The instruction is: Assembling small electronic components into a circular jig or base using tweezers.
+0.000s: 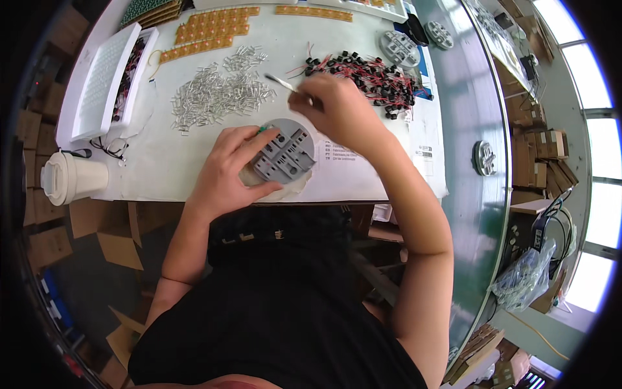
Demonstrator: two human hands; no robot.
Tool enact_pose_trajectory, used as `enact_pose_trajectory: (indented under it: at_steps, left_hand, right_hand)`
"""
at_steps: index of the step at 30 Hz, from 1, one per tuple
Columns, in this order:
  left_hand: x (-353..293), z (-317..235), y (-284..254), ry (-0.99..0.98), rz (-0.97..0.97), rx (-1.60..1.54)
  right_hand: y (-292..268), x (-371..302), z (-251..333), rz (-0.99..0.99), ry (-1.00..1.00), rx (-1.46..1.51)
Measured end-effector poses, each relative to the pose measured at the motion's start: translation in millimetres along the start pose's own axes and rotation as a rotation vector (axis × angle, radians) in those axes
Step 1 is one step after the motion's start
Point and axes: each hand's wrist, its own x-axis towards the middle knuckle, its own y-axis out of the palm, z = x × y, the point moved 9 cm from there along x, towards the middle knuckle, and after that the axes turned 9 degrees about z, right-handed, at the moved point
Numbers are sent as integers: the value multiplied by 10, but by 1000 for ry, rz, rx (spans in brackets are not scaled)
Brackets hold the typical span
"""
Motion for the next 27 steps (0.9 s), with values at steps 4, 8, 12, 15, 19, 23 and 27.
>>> enact_pose_trajectory:
  at_steps: [4,8,12,15,19,23,27]
  left_hand:
    - [29,-25,38,-23,0,-64]
    - [26,-5,-8,-38,7,-85]
    - [39,20,20,-50,16,-67]
    - [85,1,23,-42,-11,-75]
    - [156,-22,10,2,-53,-97]
    - [150,-61,136,-20,-26,-91]
    - [109,-63,227,-100,-51,-67]
  right_hand:
    - [277,578,-283,100,9,-92]
    - [421,730,-347,188,72,-107]
    - [361,591,-346,202,184,-95]
    - [128,305,-293,56,273,129]
    - [92,-157,-200,25,391,310]
    - [253,-383,-381,52,482,415]
    - [337,-412,-418,2,486,420]
